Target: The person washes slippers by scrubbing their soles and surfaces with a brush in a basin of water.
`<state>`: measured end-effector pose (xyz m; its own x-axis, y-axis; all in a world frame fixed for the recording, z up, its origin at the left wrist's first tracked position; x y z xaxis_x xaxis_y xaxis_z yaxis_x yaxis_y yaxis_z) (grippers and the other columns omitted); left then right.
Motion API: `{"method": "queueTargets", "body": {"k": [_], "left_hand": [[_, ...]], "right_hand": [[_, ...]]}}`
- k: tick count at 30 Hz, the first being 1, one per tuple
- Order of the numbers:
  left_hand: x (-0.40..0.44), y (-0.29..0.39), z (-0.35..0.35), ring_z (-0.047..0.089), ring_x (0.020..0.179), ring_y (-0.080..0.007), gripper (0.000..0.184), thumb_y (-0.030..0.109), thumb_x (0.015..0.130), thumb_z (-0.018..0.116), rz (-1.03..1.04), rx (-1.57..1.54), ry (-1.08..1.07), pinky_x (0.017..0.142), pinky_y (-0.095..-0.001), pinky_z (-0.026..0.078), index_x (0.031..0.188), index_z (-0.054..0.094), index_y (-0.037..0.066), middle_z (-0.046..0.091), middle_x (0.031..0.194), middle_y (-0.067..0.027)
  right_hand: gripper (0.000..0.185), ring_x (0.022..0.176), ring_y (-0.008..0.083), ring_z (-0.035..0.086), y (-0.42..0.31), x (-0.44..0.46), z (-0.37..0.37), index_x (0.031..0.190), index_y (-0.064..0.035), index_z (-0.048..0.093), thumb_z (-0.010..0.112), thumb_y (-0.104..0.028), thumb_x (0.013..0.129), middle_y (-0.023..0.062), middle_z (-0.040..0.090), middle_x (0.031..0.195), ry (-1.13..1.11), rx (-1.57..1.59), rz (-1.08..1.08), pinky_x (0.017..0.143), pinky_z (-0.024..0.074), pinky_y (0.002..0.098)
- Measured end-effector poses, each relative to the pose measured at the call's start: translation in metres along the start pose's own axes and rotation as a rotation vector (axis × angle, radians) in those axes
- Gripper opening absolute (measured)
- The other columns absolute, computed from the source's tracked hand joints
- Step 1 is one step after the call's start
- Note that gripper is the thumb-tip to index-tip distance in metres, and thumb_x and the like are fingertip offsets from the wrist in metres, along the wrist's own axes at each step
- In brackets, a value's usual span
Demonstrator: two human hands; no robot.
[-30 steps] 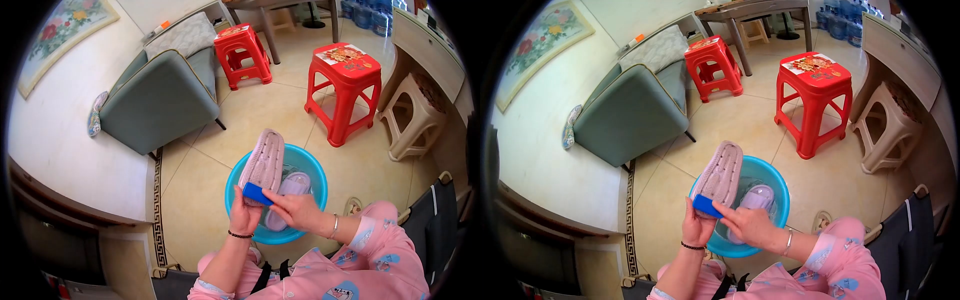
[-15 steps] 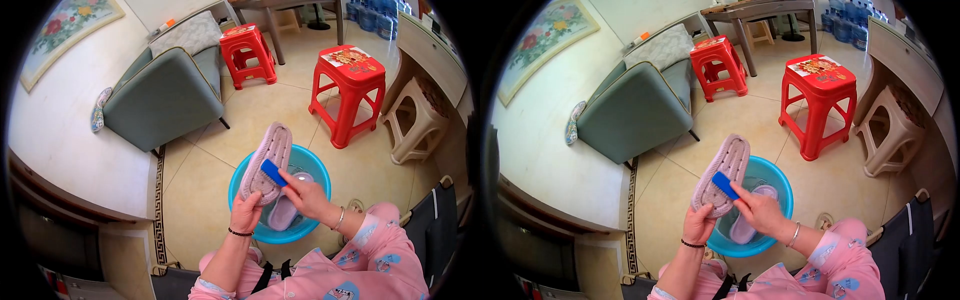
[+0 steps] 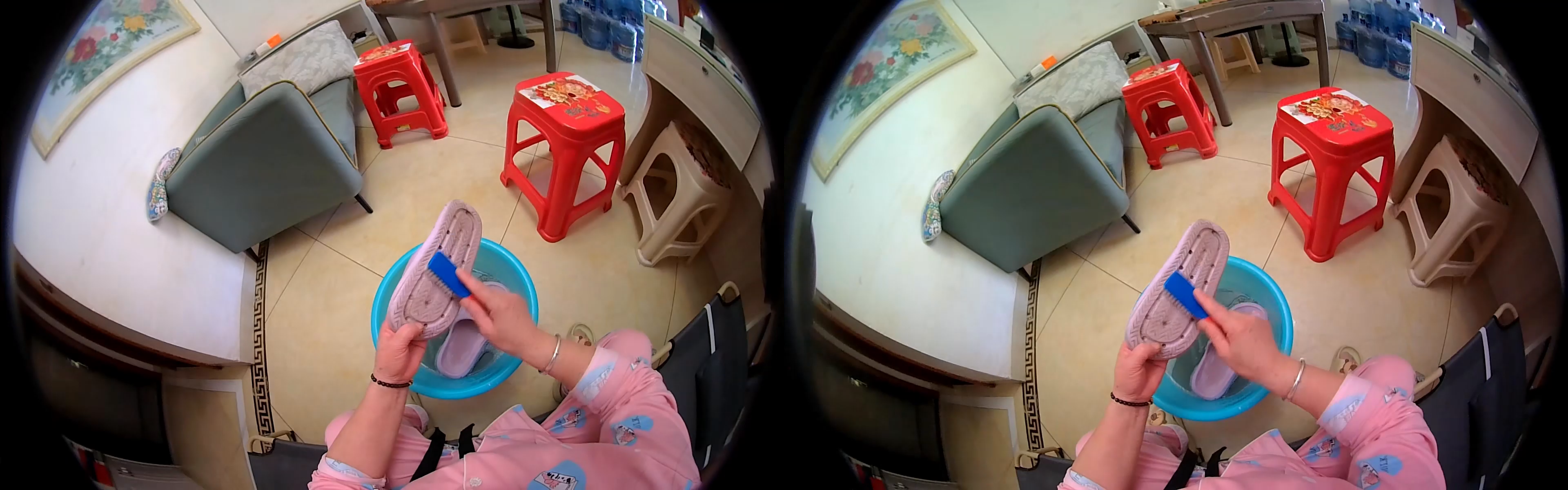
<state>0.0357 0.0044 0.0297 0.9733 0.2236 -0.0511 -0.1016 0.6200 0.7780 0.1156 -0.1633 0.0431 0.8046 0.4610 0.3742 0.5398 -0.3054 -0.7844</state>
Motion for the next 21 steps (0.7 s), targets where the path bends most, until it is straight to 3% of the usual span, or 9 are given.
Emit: {"method": "queueTargets", "body": {"k": [2, 4, 6, 10, 12, 16, 19, 21], "left_hand": [[0.001, -0.001, -0.002, 0.053, 0.124, -0.0275, 0.055, -0.003, 0.082, 0.051, 0.003, -0.016, -0.015, 0.108, -0.0427, 0.042, 0.136, 0.045, -0.003, 0.054, 0.135, -0.0145], [0.001, -0.003, -0.010, 0.055, 0.122, -0.0273, 0.051, 0.001, 0.083, 0.052, 0.010, -0.033, -0.026, 0.107, -0.0431, 0.042, 0.134, 0.047, -0.002, 0.057, 0.132, -0.0139], [0.001, -0.012, -0.017, 0.058, 0.117, -0.0265, 0.040, 0.014, 0.091, 0.049, -0.121, -0.359, -0.084, 0.104, -0.0431, 0.043, 0.129, 0.052, 0.001, 0.061, 0.125, -0.0125], [0.002, -0.011, 0.000, 0.059, 0.115, -0.0250, 0.039, 0.031, 0.100, 0.042, -0.076, -0.243, 0.014, 0.102, -0.0432, 0.044, 0.125, 0.055, 0.005, 0.063, 0.122, -0.0108], [0.003, -0.017, -0.007, 0.056, 0.118, -0.0229, 0.049, 0.042, 0.103, 0.037, -0.031, -0.144, 0.041, 0.103, -0.0418, 0.043, 0.130, 0.052, 0.003, 0.058, 0.129, -0.0101], [0.004, -0.019, -0.011, 0.057, 0.116, -0.0219, 0.049, 0.043, 0.104, 0.038, -0.006, -0.156, -0.015, 0.102, -0.0418, 0.043, 0.130, 0.052, 0.004, 0.059, 0.127, -0.0095], [0.006, -0.017, -0.025, 0.058, 0.114, -0.0208, 0.042, 0.034, 0.103, 0.044, -0.001, -0.265, -0.101, 0.099, -0.0411, 0.045, 0.131, 0.051, 0.004, 0.060, 0.125, -0.0091], [0.007, -0.015, -0.039, 0.058, 0.114, -0.0217, 0.038, 0.025, 0.101, 0.050, 0.030, -0.200, -0.002, 0.100, -0.0410, 0.046, 0.131, 0.050, 0.002, 0.060, 0.126, -0.0106]], "right_hand": [[0.047, 0.059, 0.0316, 0.062, -0.017, -0.010, 0.006, 0.139, -0.0201, 0.051, 0.060, -0.027, 0.093, 0.0125, 0.062, 0.068, -0.050, -0.028, -0.181, 0.053, 0.0484, 0.0429], [0.048, 0.056, 0.0303, 0.061, -0.025, -0.020, 0.011, 0.140, -0.0215, 0.050, 0.060, -0.028, 0.093, 0.0115, 0.061, 0.066, -0.106, -0.084, -0.196, 0.050, 0.0480, 0.0420], [0.052, 0.055, 0.0264, 0.061, -0.033, -0.023, 0.013, 0.140, -0.0199, 0.050, 0.064, -0.024, 0.090, 0.0086, 0.059, 0.066, -0.168, -0.172, -0.212, 0.048, 0.0467, 0.0387], [0.051, 0.054, 0.0267, 0.061, -0.037, -0.023, 0.011, 0.139, -0.0199, 0.051, 0.064, -0.024, 0.090, 0.0090, 0.059, 0.065, -0.156, -0.135, -0.228, 0.048, 0.0467, 0.0387], [0.050, 0.054, 0.0267, 0.061, -0.038, -0.022, 0.012, 0.139, -0.0196, 0.052, 0.064, -0.024, 0.091, 0.0086, 0.059, 0.065, -0.154, -0.158, -0.202, 0.048, 0.0467, 0.0387], [0.048, 0.052, 0.0258, 0.059, -0.036, -0.025, 0.010, 0.138, -0.0213, 0.053, 0.064, -0.025, 0.091, 0.0076, 0.058, 0.064, -0.131, -0.133, -0.216, 0.046, 0.0460, 0.0382], [0.047, 0.049, 0.0240, 0.058, -0.035, -0.028, 0.012, 0.137, -0.0236, 0.054, 0.064, -0.027, 0.090, 0.0061, 0.056, 0.061, -0.163, -0.239, -0.225, 0.044, 0.0449, 0.0377], [0.046, 0.047, 0.0224, 0.056, -0.034, -0.029, 0.014, 0.135, -0.0262, 0.055, 0.064, -0.030, 0.091, 0.0049, 0.054, 0.059, -0.120, -0.303, -0.277, 0.043, 0.0435, 0.0372]]}}
Point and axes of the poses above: each hand's wrist, its own x-axis towards the middle knuckle, its own z-axis out of the palm, y = z × x, the point moved 5 cm from there along x, towards the middle knuckle
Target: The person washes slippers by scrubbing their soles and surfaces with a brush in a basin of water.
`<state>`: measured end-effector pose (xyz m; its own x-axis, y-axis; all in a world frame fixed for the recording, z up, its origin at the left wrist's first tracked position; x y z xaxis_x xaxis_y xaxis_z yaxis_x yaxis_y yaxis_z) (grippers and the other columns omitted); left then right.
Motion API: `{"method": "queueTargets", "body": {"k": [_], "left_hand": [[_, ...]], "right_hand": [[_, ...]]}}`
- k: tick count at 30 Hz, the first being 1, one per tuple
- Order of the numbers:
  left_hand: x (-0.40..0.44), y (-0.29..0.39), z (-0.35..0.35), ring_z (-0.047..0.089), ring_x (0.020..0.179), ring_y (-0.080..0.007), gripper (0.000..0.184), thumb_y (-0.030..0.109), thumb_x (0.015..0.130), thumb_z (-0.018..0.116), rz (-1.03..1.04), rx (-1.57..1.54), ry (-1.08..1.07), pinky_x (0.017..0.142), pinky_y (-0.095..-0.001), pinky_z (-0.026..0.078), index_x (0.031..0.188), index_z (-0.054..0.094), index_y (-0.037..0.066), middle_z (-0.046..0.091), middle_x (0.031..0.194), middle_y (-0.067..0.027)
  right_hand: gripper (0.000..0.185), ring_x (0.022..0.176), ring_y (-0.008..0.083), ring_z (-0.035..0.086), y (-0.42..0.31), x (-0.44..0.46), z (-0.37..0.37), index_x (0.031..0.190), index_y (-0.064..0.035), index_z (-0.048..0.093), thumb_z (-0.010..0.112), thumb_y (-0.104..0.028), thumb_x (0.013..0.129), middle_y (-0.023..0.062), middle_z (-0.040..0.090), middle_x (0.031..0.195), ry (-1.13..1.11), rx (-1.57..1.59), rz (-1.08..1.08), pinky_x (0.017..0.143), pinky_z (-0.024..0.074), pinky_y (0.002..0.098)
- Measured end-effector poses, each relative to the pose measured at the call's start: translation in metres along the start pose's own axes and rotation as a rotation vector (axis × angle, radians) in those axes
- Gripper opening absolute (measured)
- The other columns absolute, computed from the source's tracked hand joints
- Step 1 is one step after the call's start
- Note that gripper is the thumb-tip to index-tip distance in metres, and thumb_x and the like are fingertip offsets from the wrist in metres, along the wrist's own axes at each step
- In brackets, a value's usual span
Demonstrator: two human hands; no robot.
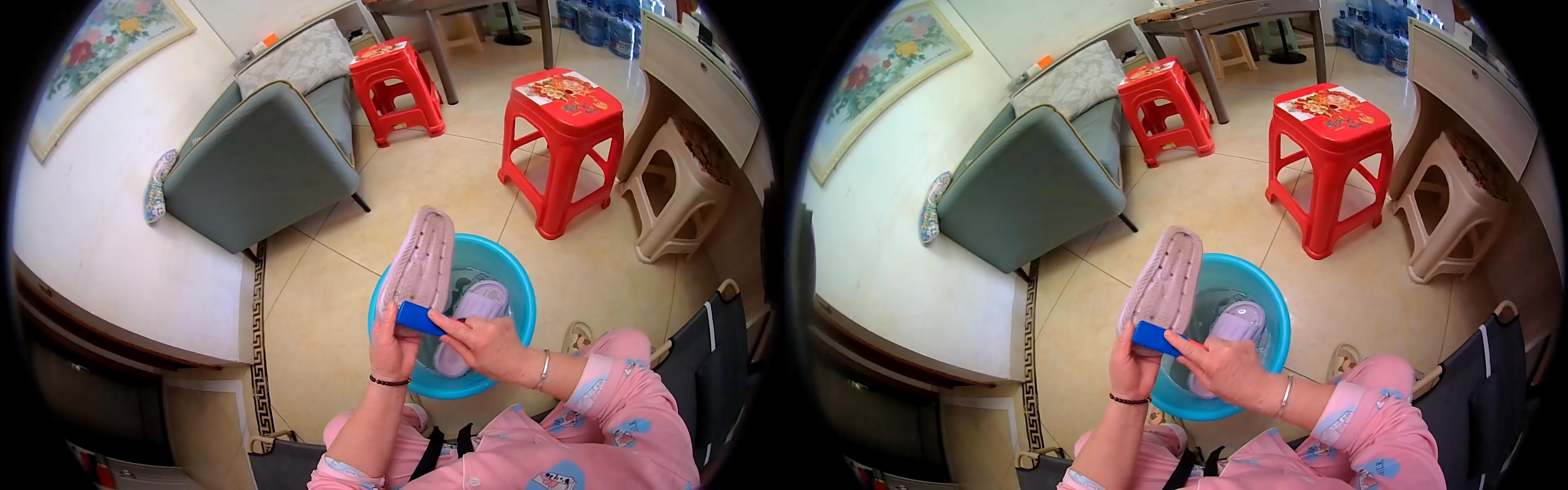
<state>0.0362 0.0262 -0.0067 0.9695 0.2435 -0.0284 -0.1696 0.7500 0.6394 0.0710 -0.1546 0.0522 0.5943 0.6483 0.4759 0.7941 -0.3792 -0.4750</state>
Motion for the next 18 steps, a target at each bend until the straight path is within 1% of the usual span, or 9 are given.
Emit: {"method": "queueTargets", "body": {"k": [1, 3, 7, 10, 12, 13, 15, 16, 18], "left_hand": [[-0.001, 0.003, 0.010, 0.058, 0.114, -0.0217, 0.038, 0.025, 0.101, 0.050, 0.001, 0.003, 0.001, 0.100, -0.0410, 0.046, 0.131, 0.050, 0.002, 0.060, 0.126, -0.0106], [-0.001, 0.010, 0.027, 0.057, 0.119, -0.0245, 0.039, 0.016, 0.099, 0.053, 0.021, 0.044, 0.105, 0.102, -0.0418, 0.045, 0.133, 0.048, -0.001, 0.058, 0.130, -0.0133], [0.003, 0.018, 0.028, 0.054, 0.123, -0.0271, 0.042, 0.011, 0.097, 0.054, 0.059, 0.083, 0.119, 0.107, -0.0431, 0.043, 0.135, 0.044, -0.004, 0.055, 0.134, -0.0155], [0.003, 0.023, 0.029, 0.052, 0.125, -0.0275, 0.047, 0.005, 0.094, 0.055, 0.071, 0.124, 0.099, 0.108, -0.0436, 0.041, 0.137, 0.043, -0.004, 0.053, 0.136, -0.0156], [0.002, 0.025, 0.038, 0.050, 0.128, -0.0291, 0.050, 0.001, 0.090, 0.056, 0.036, 0.147, 0.045, 0.111, -0.0451, 0.038, 0.137, 0.043, -0.003, 0.052, 0.137, -0.0166], [0.001, 0.024, 0.039, 0.050, 0.128, -0.0291, 0.050, 0.001, 0.090, 0.056, 0.037, 0.146, 0.045, 0.111, -0.0451, 0.038, 0.137, 0.043, -0.003, 0.052, 0.137, -0.0166], [-0.002, 0.014, 0.042, 0.052, 0.126, -0.0279, 0.052, -0.004, 0.086, 0.054, -0.010, 0.207, -0.013, 0.109, -0.0433, 0.040, 0.137, 0.043, -0.002, 0.053, 0.135, -0.0157], [-0.004, 0.012, 0.040, 0.052, 0.126, -0.0279, 0.052, -0.004, 0.086, 0.054, -0.008, 0.205, -0.009, 0.109, -0.0433, 0.040, 0.137, 0.043, -0.002, 0.053, 0.135, -0.0157], [-0.005, 0.006, 0.034, 0.054, 0.123, -0.0266, 0.055, -0.008, 0.083, 0.051, -0.097, 0.294, -0.002, 0.107, -0.0414, 0.042, 0.137, 0.044, -0.002, 0.055, 0.133, -0.0141]], "right_hand": [[0.046, 0.047, 0.0224, 0.056, 0.001, 0.002, -0.002, 0.135, -0.0262, 0.055, 0.064, -0.030, 0.091, 0.0049, 0.054, 0.059, 0.001, 0.003, 0.000, 0.043, 0.0435, 0.0372], [0.045, 0.046, 0.0217, 0.055, 0.007, 0.007, -0.007, 0.135, -0.0271, 0.056, 0.063, -0.032, 0.091, 0.0044, 0.054, 0.059, -0.019, -0.077, 0.003, 0.043, 0.0433, 0.0370], [0.044, 0.048, 0.0245, 0.058, 0.023, 0.012, -0.008, 0.134, -0.0270, 0.056, 0.061, -0.036, 0.091, 0.0078, 0.057, 0.060, -0.037, -0.075, 0.043, 0.042, 0.0463, 0.0396], [0.043, 0.051, 0.0273, 0.060, 0.043, 0.016, -0.001, 0.134, -0.0249, 0.056, 0.060, -0.034, 0.093, 0.0101, 0.059, 0.062, -0.021, -0.068, 0.135, 0.047, 0.0474, 0.0410], [0.043, 0.064, 0.0303, 0.065, 0.055, 0.019, 0.001, 0.136, -0.0213, 0.055, 0.060, -0.028, 0.093, 0.0134, 0.068, 0.082, 0.001, 0.044, 0.236, 0.055, 0.0500, 0.0396], [0.043, 0.064, 0.0303, 0.065, 0.050, 0.020, -0.001, 0.136, -0.0213, 0.055, 0.060, -0.028, 0.093, 0.0134, 0.068, 0.082, 0.000, 0.042, 0.235, 0.055, 0.0500, 0.0396], [0.043, 0.071, 0.0314, 0.066, 0.035, 0.018, -0.003, 0.136, -0.0178, 0.054, 0.059, -0.025, 0.094, 0.0146, 0.068, 0.086, -0.090, 0.224, 0.249, 0.061, 0.0518, 0.0391], [0.043, 0.071, 0.0314, 0.066, 0.031, 0.017, 0.001, 0.136, -0.0178, 0.054, 0.059, -0.025, 0.094, 0.0146, 0.068, 0.086, -0.094, 0.225, 0.247, 0.061, 0.0518, 0.0391], [0.043, 0.058, 0.0312, 0.063, 0.019, 0.014, -0.001, 0.136, -0.0218, 0.054, 0.060, -0.030, 0.094, 0.0140, 0.062, 0.067, 0.030, 0.317, 0.095, 0.054, 0.0484, 0.0422]]}}
Point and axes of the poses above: each hand's wrist, its own x-axis towards the middle knuckle, its own z-axis out of the palm, y = z × x, the point moved 5 cm from there along x, towards the middle knuckle
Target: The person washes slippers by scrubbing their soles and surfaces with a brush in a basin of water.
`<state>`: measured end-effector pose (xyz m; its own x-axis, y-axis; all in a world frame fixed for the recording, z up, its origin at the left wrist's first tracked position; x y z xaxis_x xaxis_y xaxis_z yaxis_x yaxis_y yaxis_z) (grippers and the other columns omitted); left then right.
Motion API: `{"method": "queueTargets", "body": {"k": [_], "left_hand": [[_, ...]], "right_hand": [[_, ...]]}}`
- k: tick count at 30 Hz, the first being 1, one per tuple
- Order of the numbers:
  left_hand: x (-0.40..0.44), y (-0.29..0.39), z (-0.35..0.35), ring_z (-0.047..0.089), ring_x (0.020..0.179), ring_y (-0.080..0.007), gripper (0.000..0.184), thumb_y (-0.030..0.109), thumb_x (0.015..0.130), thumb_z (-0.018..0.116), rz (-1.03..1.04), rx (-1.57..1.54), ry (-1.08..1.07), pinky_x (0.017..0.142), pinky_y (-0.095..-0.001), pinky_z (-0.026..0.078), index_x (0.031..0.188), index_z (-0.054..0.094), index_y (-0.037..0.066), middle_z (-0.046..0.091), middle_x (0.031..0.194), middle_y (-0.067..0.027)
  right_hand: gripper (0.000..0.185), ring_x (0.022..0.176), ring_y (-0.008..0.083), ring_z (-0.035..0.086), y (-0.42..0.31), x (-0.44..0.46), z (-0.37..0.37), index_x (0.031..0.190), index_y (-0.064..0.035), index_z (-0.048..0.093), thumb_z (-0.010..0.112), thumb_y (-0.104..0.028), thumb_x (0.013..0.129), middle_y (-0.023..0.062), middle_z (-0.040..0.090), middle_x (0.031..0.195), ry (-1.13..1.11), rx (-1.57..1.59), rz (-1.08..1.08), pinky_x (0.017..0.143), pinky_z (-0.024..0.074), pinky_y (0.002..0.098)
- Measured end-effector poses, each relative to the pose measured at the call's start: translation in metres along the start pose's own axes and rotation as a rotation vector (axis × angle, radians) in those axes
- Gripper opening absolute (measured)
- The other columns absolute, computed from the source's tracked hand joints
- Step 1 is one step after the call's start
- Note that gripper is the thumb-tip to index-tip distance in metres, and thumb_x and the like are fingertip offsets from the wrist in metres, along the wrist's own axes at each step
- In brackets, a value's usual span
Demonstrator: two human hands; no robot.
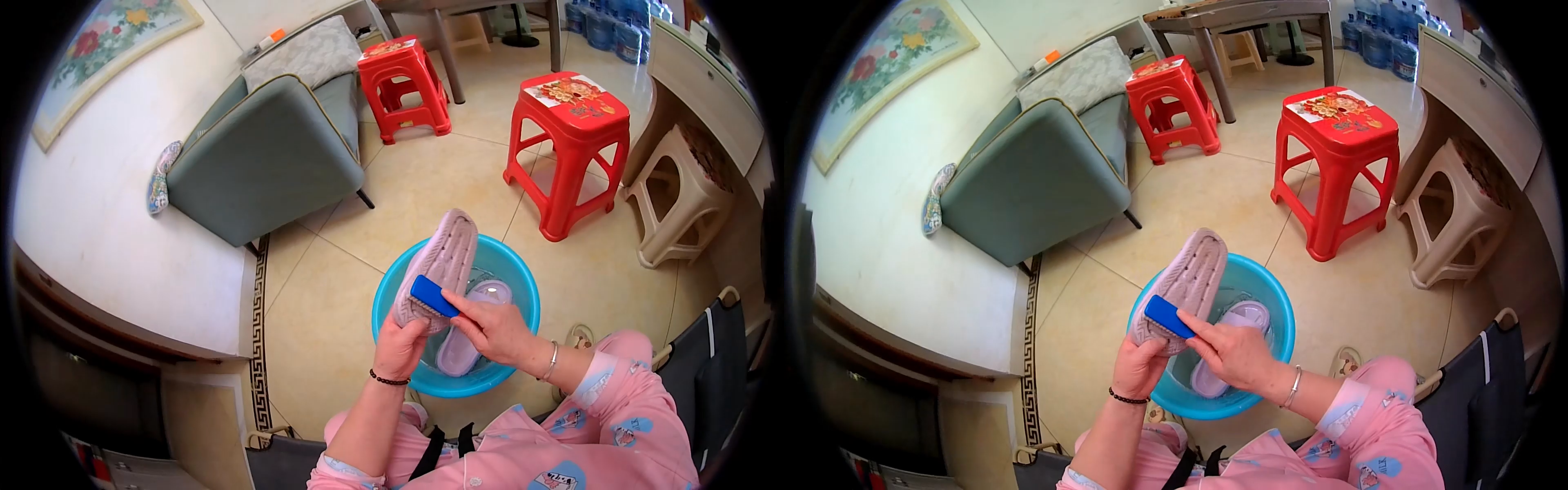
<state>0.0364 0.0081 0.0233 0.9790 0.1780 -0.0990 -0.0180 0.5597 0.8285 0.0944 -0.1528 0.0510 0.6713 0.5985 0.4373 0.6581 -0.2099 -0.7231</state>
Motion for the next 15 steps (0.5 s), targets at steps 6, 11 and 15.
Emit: {"method": "queueTargets", "body": {"k": [6, 11, 15], "left_hand": [[0.000, 0.000, 0.007, 0.052, 0.125, -0.0239, 0.057, -0.009, 0.083, 0.053, 0.037, -0.054, -0.029, 0.107, -0.0379, 0.042, 0.139, 0.041, -0.002, 0.053, 0.135, -0.0130], [0.000, 0.001, 0.004, 0.050, 0.128, -0.0244, 0.059, -0.010, 0.082, 0.053, 0.050, 0.017, -0.014, 0.108, -0.0384, 0.041, 0.139, 0.041, -0.003, 0.051, 0.138, -0.0132], [0.001, -0.006, -0.002, 0.050, 0.128, -0.0256, 0.058, -0.005, 0.082, 0.054, -0.034, -0.130, -0.010, 0.108, -0.0396, 0.041, 0.139, 0.043, -0.002, 0.052, 0.138, -0.0133]], "right_hand": [[0.042, 0.066, 0.0338, 0.064, 0.028, 0.009, -0.008, 0.135, -0.0187, 0.055, 0.060, -0.027, 0.094, 0.0159, 0.066, 0.075, 0.096, -0.033, 0.149, 0.058, 0.0494, 0.0429], [0.042, 0.071, 0.0368, 0.065, 0.040, 0.014, -0.018, 0.135, -0.0165, 0.055, 0.059, -0.024, 0.094, 0.0194, 0.068, 0.083, 0.108, 0.062, 0.346, 0.061, 0.0498, 0.0438], [0.042, 0.070, 0.0351, 0.066, 0.021, 0.006, -0.009, 0.135, -0.0162, 0.054, 0.059, -0.024, 0.094, 0.0190, 0.067, 0.082, 0.079, 0.108, 0.183, 0.060, 0.0498, 0.0435]]}}
Point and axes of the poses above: each hand's wrist, its own x-axis towards the middle knuckle, its own z-axis out of the palm, y = z × x, the point moved 5 cm from there along x, towards the middle knuckle
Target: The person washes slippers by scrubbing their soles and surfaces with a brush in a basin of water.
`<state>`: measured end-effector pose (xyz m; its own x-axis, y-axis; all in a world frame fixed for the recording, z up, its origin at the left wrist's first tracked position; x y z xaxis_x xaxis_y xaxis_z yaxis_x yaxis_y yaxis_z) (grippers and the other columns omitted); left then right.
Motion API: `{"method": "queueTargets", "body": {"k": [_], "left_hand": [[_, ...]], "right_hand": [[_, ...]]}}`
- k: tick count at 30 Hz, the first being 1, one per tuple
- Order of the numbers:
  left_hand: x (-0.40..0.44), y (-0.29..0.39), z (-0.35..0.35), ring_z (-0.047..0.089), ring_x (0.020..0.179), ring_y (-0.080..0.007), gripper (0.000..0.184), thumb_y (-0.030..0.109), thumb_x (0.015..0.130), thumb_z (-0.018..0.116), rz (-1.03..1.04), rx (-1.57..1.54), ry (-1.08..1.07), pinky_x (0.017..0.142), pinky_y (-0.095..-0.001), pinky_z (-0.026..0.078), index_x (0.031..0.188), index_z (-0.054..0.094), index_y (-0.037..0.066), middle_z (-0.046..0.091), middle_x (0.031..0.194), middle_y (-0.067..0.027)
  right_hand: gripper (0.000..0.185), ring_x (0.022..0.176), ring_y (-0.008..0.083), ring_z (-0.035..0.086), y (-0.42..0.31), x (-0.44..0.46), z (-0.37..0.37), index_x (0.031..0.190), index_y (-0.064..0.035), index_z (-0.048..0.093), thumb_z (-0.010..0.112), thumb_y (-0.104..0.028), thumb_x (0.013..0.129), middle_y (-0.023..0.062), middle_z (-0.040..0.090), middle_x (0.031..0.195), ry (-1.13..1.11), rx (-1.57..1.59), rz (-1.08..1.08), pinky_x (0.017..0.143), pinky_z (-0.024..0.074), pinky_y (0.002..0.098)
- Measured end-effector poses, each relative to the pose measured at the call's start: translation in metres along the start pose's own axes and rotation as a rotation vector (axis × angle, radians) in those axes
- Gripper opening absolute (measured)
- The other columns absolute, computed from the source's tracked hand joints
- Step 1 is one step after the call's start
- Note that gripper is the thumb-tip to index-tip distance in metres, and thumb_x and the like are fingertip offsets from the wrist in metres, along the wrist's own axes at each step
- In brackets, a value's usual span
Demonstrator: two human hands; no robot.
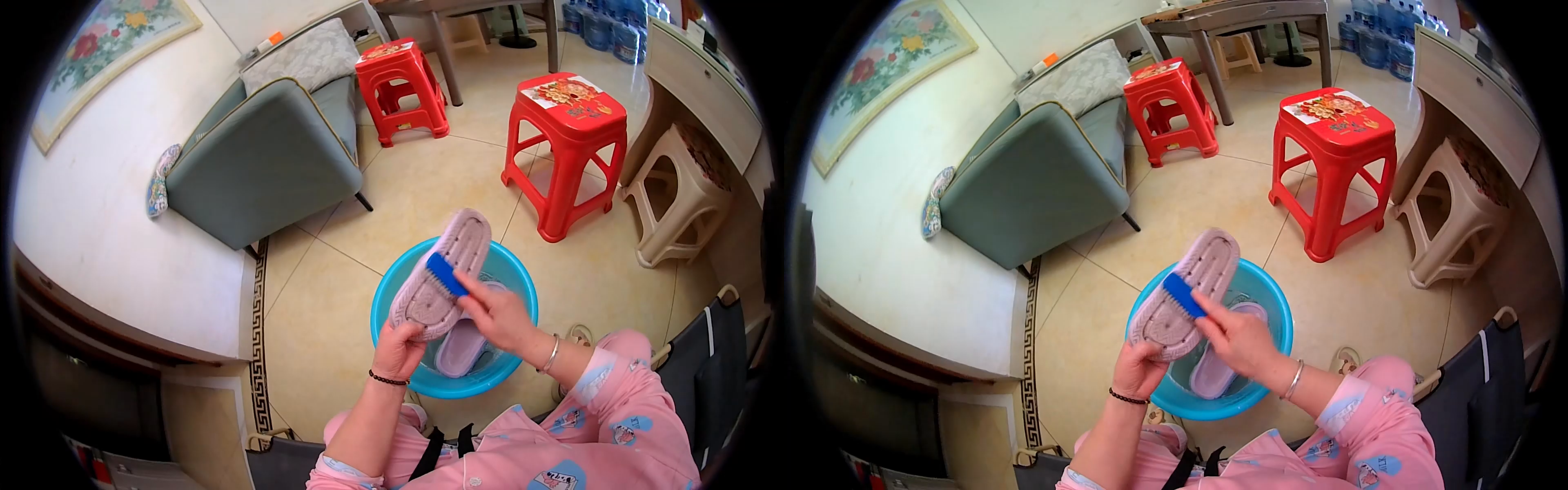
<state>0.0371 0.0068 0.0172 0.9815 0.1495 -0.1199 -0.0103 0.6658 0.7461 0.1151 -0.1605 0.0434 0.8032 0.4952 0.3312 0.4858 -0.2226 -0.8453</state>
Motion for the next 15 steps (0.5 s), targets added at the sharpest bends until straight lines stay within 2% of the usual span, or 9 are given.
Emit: {"method": "queueTargets", "body": {"k": [1, 2, 5, 7, 9, 11, 13, 14, 15], "left_hand": [[0.000, -0.003, -0.002, 0.051, 0.128, -0.0258, 0.056, -0.003, 0.083, 0.055, -0.068, -0.121, 0.010, 0.108, -0.0399, 0.041, 0.138, 0.043, -0.002, 0.052, 0.138, -0.0134], [0.001, -0.006, -0.007, 0.051, 0.128, -0.0258, 0.056, -0.003, 0.083, 0.055, -0.067, -0.122, 0.011, 0.108, -0.0399, 0.041, 0.138, 0.043, -0.002, 0.052, 0.138, -0.0134], [0.003, -0.014, -0.009, 0.057, 0.119, -0.0249, 0.045, 0.001, 0.087, 0.055, -0.097, -0.142, 0.026, 0.104, -0.0384, 0.044, 0.132, 0.050, -0.003, 0.059, 0.128, -0.0128], [0.000, -0.002, 0.011, 0.058, 0.117, -0.0236, 0.043, 0.004, 0.089, 0.057, 0.026, 0.092, 0.039, 0.102, -0.0379, 0.044, 0.131, 0.052, -0.004, 0.061, 0.126, -0.0128], [-0.002, -0.001, 0.010, 0.059, 0.115, -0.0223, 0.043, 0.005, 0.089, 0.058, 0.064, 0.212, 0.039, 0.100, -0.0368, 0.045, 0.131, 0.051, -0.004, 0.061, 0.126, -0.0124], [-0.003, 0.003, 0.012, 0.059, 0.113, -0.0211, 0.044, 0.006, 0.090, 0.060, 0.106, 0.335, 0.034, 0.098, -0.0358, 0.046, 0.131, 0.051, -0.005, 0.061, 0.125, -0.0120], [-0.007, 0.006, 0.015, 0.059, 0.110, -0.0169, 0.046, 0.007, 0.090, 0.062, 0.125, 0.503, 0.078, 0.095, -0.0308, 0.047, 0.132, 0.051, -0.005, 0.061, 0.124, -0.0106], [-0.007, 0.006, 0.015, 0.059, 0.110, -0.0169, 0.046, 0.007, 0.090, 0.062, 0.124, 0.503, 0.079, 0.095, -0.0308, 0.047, 0.132, 0.051, -0.005, 0.061, 0.124, -0.0106], [-0.007, 0.009, 0.015, 0.059, 0.103, -0.0144, 0.041, 0.007, 0.090, 0.062, 0.179, 0.579, 0.102, 0.089, -0.0284, 0.048, 0.129, 0.054, -0.004, 0.063, 0.117, -0.0078]], "right_hand": [[0.043, 0.069, 0.0346, 0.066, -0.012, -0.003, 0.004, 0.136, -0.0162, 0.054, 0.059, -0.024, 0.094, 0.0184, 0.067, 0.080, -0.023, -0.013, -0.143, 0.060, 0.0498, 0.0434], [0.044, 0.068, 0.0329, 0.066, -0.020, -0.008, 0.007, 0.136, -0.0167, 0.053, 0.060, -0.024, 0.093, 0.0168, 0.066, 0.077, -0.110, -0.081, -0.163, 0.059, 0.0496, 0.0425], [0.045, 0.066, 0.0321, 0.066, -0.028, -0.010, 0.004, 0.137, -0.0167, 0.053, 0.061, -0.024, 0.093, 0.0160, 0.065, 0.073, -0.054, -0.141, -0.216, 0.057, 0.0492, 0.0420], [0.045, 0.066, 0.0323, 0.065, -0.012, -0.002, -0.002, 0.136, -0.0162, 0.053, 0.061, -0.024, 0.093, 0.0163, 0.065, 0.074, -0.007, -0.157, -0.156, 0.057, 0.0490, 0.0420], [0.044, 0.065, 0.0325, 0.065, -0.006, 0.008, -0.012, 0.136, -0.0156, 0.054, 0.061, -0.024, 0.093, 0.0167, 0.065, 0.074, 0.037, -0.173, -0.102, 0.057, 0.0487, 0.0420], [0.043, 0.067, 0.0305, 0.066, 0.003, 0.013, -0.020, 0.136, -0.0140, 0.054, 0.061, -0.019, 0.094, 0.0185, 0.068, 0.089, 0.017, -0.082, 0.157, 0.062, 0.0506, 0.0362], [0.044, 0.066, 0.0290, 0.065, 0.005, 0.011, -0.018, 0.137, -0.0140, 0.053, 0.060, -0.019, 0.094, 0.0182, 0.068, 0.089, 0.004, -0.077, 0.155, 0.061, 0.0499, 0.0356], [0.044, 0.065, 0.0310, 0.064, 0.000, 0.008, -0.015, 0.136, -0.0141, 0.053, 0.061, -0.021, 0.094, 0.0174, 0.066, 0.081, 0.014, -0.042, 0.089, 0.059, 0.0487, 0.0385], [0.044, 0.063, 0.0331, 0.063, -0.006, 0.004, -0.014, 0.135, -0.0141, 0.054, 0.061, -0.023, 0.093, 0.0167, 0.065, 0.074, 0.025, -0.007, 0.025, 0.056, 0.0475, 0.0414]]}}
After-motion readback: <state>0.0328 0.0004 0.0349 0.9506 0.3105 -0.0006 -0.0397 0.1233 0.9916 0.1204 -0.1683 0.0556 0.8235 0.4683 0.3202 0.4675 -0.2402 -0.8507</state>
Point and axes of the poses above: each hand's wrist, its own x-axis towards the middle knuckle, its own z-axis out of the palm, y = z × x, the point moved 5 cm from there along x, towards the middle knuckle
